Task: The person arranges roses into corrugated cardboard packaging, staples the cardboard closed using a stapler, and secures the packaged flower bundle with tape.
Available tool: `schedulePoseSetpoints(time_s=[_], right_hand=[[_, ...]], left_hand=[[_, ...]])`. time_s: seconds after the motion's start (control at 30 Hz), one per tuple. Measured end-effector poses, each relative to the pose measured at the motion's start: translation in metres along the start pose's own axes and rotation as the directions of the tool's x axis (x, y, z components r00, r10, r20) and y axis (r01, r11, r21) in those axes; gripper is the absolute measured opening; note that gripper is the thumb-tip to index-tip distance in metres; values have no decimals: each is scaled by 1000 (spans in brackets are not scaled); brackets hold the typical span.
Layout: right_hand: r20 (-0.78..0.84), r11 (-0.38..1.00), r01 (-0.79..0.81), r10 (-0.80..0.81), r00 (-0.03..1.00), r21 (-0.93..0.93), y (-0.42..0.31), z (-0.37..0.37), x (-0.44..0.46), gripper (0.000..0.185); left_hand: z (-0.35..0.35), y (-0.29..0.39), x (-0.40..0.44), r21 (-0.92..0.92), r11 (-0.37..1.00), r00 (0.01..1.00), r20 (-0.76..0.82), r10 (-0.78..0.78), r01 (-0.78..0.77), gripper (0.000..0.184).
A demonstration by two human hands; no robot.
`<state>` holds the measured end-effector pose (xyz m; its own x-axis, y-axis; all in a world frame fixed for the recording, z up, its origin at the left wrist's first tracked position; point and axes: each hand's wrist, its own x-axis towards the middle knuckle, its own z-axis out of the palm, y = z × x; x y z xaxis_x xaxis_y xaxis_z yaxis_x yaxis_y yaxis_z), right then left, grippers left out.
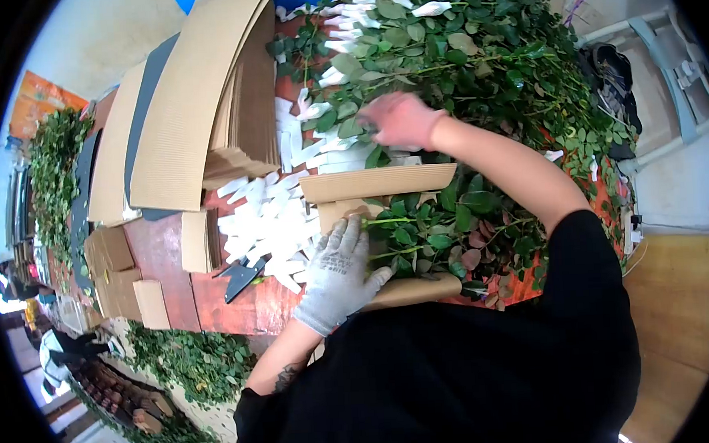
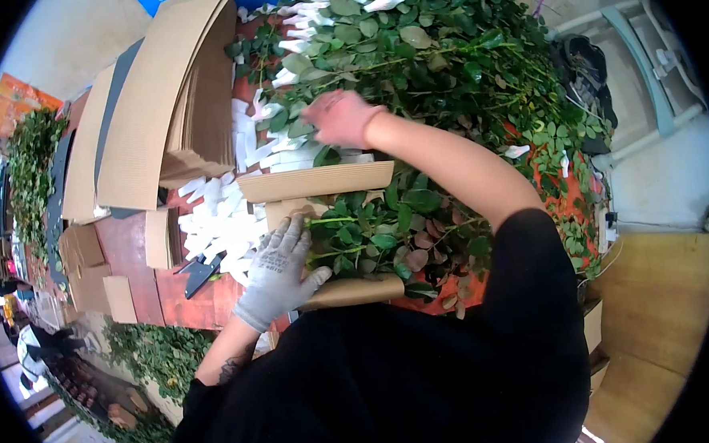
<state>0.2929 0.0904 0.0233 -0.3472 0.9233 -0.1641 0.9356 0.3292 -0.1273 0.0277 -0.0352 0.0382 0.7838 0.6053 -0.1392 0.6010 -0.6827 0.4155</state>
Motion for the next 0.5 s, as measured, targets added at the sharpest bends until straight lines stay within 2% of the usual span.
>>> schedulePoseSetpoints(time_s=[0.03,0.07,0.1,0.17,0.23,0.27,0.33,0.37,0.4,0.43,0.47,0.5], right_hand=[[-18,995,25,-27,999,-94,-3,17,9,38],[128,984,17,6,992,-175,-14,12,17,38],[163,982,40,-9,987,-187,-12,32,32,34],[254,974,-1,61,965,-228,-14,33,35,28],[251,967,119,-60,966,-226,-11,33,32,24],[242,967,104,-46,969,-233,-6,26,25,24],[108,975,75,-53,993,-209,-8,1,5,32],[-14,992,-21,19,1000,-125,-8,-28,-12,34],[-236,992,-71,45,971,-100,0,-50,-27,34],[-393,987,-141,101,914,-74,11,-79,-46,34],[-480,974,-226,185,858,-29,10,-123,-77,32],[-701,935,-298,80,708,-194,44,-137,-95,27]], left_hand=[[-1,5,4,-22,1000,1000,1,12,-12,71],[7,-2,3,-66,995,996,-69,65,-69,70],[16,-9,-1,-50,996,994,-84,75,-79,70],[6,1,5,26,998,998,-9,56,-55,69],[10,-2,5,18,996,997,6,82,-82,70],[11,-2,7,9,999,998,21,53,-53,71],[10,-2,7,15,998,998,23,54,-54,71],[10,-2,6,6,999,998,29,50,-50,71],[9,-2,5,4,999,998,31,46,-46,71],[8,-2,5,18,998,998,24,53,-54,70],[7,-1,5,28,998,998,16,61,-61,68],[6,0,7,21,998,998,17,59,-60,68]])
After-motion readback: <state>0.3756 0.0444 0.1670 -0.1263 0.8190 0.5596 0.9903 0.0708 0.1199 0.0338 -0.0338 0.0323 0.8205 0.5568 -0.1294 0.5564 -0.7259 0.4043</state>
